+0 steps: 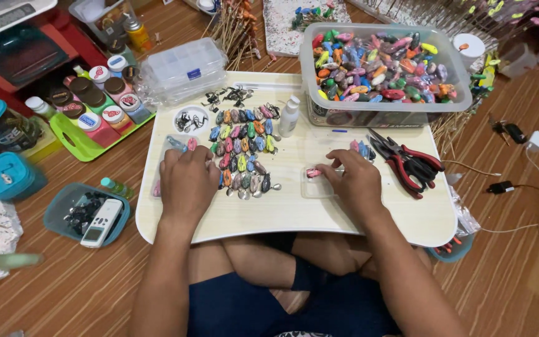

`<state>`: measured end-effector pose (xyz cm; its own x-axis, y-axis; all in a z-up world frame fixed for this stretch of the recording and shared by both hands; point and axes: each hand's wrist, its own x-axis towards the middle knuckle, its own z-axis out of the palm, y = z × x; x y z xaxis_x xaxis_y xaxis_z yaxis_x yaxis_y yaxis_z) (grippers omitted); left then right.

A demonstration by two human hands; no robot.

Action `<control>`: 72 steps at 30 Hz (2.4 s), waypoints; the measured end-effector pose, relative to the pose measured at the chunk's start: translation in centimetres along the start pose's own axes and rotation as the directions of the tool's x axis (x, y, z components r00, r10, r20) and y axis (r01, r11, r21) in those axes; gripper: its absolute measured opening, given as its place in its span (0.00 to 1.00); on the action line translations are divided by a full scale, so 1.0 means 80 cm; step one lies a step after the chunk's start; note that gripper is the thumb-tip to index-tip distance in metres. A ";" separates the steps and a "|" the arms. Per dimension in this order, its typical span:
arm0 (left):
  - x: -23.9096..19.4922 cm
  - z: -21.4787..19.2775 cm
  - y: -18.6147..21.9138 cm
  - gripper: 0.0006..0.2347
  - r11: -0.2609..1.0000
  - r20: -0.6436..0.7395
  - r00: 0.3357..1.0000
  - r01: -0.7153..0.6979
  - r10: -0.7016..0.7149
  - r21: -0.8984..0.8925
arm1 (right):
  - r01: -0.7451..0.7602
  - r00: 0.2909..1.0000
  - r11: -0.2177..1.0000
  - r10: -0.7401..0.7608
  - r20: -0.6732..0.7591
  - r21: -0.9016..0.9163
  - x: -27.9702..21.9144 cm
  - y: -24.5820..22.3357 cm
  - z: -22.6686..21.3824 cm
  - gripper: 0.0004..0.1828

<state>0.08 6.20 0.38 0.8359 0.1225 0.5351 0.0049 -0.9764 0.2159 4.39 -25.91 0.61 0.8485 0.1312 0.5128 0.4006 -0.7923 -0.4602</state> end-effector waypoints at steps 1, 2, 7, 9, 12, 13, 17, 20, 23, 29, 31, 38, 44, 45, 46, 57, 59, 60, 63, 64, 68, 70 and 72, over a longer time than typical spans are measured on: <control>0.003 -0.012 0.004 0.07 1.000 0.001 1.000 0.000 0.000 0.001 | -0.001 1.000 1.000 0.001 0.000 0.001 0.001 0.003 0.002 0.14; 0.004 -0.023 0.008 0.06 1.000 -0.010 1.000 0.001 -0.001 -0.025 | 0.019 1.000 1.000 -0.019 -0.004 -0.005 0.001 0.006 0.004 0.13; 0.008 -0.064 0.035 0.09 0.971 -0.109 0.990 -0.106 0.085 -0.213 | 0.002 0.997 0.989 -0.013 0.072 0.151 0.006 0.002 -0.012 0.11; 0.014 -0.092 0.065 0.09 0.729 0.174 0.976 0.022 0.134 -0.684 | -0.005 0.998 0.962 -0.014 0.065 0.274 0.007 0.007 -0.011 0.11; 0.011 -0.058 0.095 0.15 0.450 0.275 0.929 0.141 0.249 -0.882 | 0.138 0.978 0.858 -0.197 0.069 0.495 0.014 -0.022 -0.019 0.21; 0.008 -0.044 0.102 0.15 0.448 0.275 0.928 0.140 0.250 -0.883 | 0.137 0.978 0.859 -0.196 0.069 0.493 0.008 -0.024 -0.013 0.21; -0.003 0.005 0.127 0.19 0.087 0.462 0.859 0.455 0.221 -0.886 | 0.187 0.967 0.765 -0.255 0.024 0.616 -0.008 -0.025 -0.002 0.20; -0.011 0.024 0.139 0.19 -0.032 0.509 0.841 0.522 0.182 -0.852 | 0.196 0.977 0.787 -0.205 -0.052 0.585 -0.015 -0.021 0.002 0.12; -0.017 0.033 0.145 0.18 -0.063 0.514 0.847 0.526 0.137 -0.848 | 0.230 0.972 0.805 -0.214 -0.094 0.547 -0.019 -0.021 0.009 0.14; -0.021 0.035 0.150 0.16 -0.047 0.458 0.882 0.465 0.107 -0.884 | 0.294 0.956 0.819 -0.246 -0.162 0.492 -0.019 -0.020 0.007 0.10; -0.022 0.036 0.149 0.15 -0.036 0.440 0.891 0.447 0.112 -0.894 | 0.284 0.958 0.806 -0.215 -0.189 0.519 -0.019 -0.021 0.006 0.10; -0.022 0.028 0.145 0.11 0.137 0.341 0.928 0.322 0.149 -0.937 | 0.303 0.950 0.845 -0.232 -0.209 0.441 -0.022 -0.019 0.007 0.09; -0.022 0.034 0.142 0.11 -0.008 0.491 0.855 0.499 0.168 -0.867 | 0.437 0.897 0.825 -0.370 -0.242 0.358 -0.015 -0.038 -0.001 0.07; -0.022 0.037 0.142 0.10 -0.087 0.523 0.830 0.545 0.195 -0.834 | 0.467 0.880 0.820 -0.395 -0.265 0.330 -0.016 -0.039 -0.002 0.05; -0.024 0.041 0.141 0.10 -0.087 0.522 0.830 0.545 0.196 -0.834 | 0.467 0.880 0.821 -0.395 -0.265 0.329 -0.016 -0.038 -0.003 0.05; 0.006 0.017 0.133 0.10 0.327 0.423 0.880 0.342 0.218 -0.881 | 0.417 0.904 0.847 -0.350 -0.245 0.329 -0.003 0.010 -0.018 0.07; 0.027 0.014 0.140 0.09 0.454 0.264 0.925 0.118 0.272 -0.883 | 0.386 0.918 0.872 -0.332 -0.216 0.301 0.011 0.016 -0.030 0.08; 0.037 0.012 0.143 0.09 0.557 0.104 0.931 -0.118 0.351 -0.822 | 0.358 0.930 0.893 -0.314 -0.193 0.272 0.017 0.017 -0.035 0.09; 0.052 0.036 0.156 0.11 0.625 0.105 0.889 -0.225 0.446 -0.747 | 0.312 0.948 0.899 -0.278 -0.152 0.306 0.023 0.021 -0.025 0.07; 0.056 0.043 0.158 0.11 0.624 0.103 0.889 -0.227 0.446 -0.748 | 0.314 0.948 0.899 -0.280 -0.153 0.305 0.022 0.022 -0.024 0.07; 0.062 0.060 0.165 0.08 0.716 0.270 0.829 -0.205 0.489 -0.667 | 0.311 0.950 0.889 -0.293 -0.105 0.336 0.018 0.020 -0.022 0.07; 0.060 0.061 0.165 0.07 0.714 0.297 0.821 -0.180 0.488 -0.677 | 0.310 0.950 0.890 -0.297 -0.093 0.333 0.016 0.022 -0.023 0.08; 0.060 0.058 0.164 0.06 0.709 0.314 0.817 -0.154 0.483 -0.689 | 0.318 0.943 0.889 -0.334 -0.008 0.329 0.016 0.026 -0.022 0.07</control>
<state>6.69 -6.83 1.98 0.8580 -0.4272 0.2853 -0.5034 -0.5884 0.6328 5.70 -28.47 1.58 0.6634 0.3830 0.6429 0.7395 -0.4672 -0.4847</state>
